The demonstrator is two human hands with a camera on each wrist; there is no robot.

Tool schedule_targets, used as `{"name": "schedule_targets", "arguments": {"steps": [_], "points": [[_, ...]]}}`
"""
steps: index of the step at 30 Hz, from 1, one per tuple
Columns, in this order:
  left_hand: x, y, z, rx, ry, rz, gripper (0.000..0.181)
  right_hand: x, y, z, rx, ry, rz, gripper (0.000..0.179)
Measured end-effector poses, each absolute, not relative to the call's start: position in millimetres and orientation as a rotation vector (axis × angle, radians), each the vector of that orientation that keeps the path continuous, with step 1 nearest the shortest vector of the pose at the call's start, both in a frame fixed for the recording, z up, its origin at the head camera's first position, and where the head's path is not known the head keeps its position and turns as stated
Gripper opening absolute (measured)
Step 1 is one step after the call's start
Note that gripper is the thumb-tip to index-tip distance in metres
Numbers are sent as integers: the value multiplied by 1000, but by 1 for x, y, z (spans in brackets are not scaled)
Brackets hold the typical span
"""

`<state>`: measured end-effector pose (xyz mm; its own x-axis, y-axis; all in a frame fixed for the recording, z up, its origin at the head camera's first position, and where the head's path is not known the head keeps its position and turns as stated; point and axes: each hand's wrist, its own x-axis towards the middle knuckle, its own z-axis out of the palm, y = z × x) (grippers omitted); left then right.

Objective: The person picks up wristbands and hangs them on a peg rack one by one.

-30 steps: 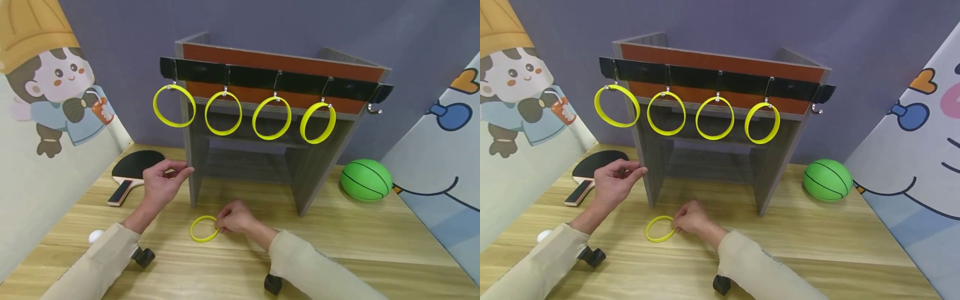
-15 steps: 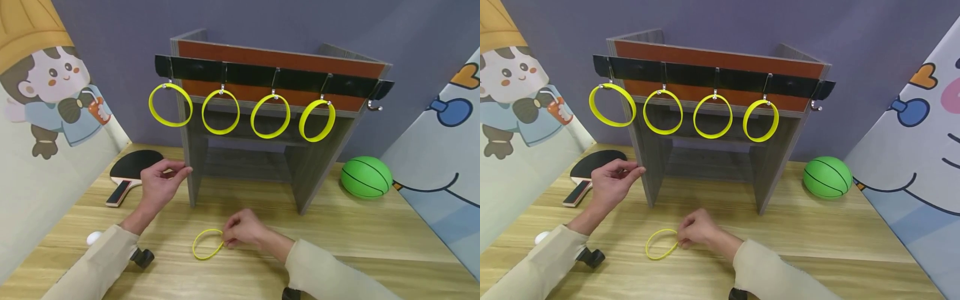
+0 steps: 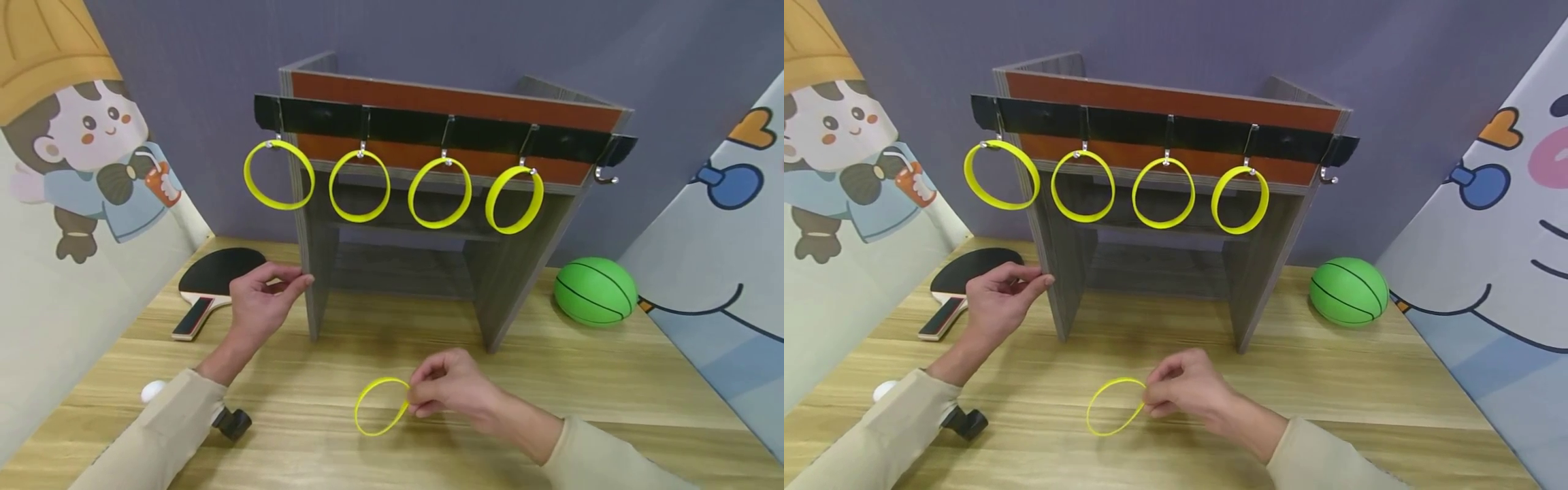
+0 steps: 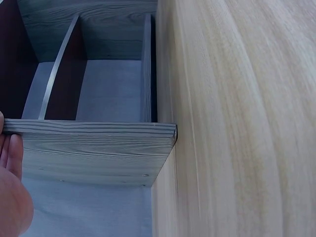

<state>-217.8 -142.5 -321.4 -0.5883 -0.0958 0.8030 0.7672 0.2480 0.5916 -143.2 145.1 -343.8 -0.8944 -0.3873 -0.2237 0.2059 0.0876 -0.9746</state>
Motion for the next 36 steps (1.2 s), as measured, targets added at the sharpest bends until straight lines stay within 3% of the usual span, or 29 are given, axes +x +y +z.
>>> {"name": "schedule_targets", "arguments": {"steps": [11, 23, 36], "points": [[-217, -142, -322, -598, -1767, -1408, 14, -131, 200, -298, -252, 1930, -1987, 5], [-217, -142, -322, -610, -1765, -1404, 14, -131, 271, -259, -285, 1866, -2308, 18], [-219, -144, -325, -602, -1786, -1394, 15, -144, 302, -211, -186, 1825, -2579, 18]]}}
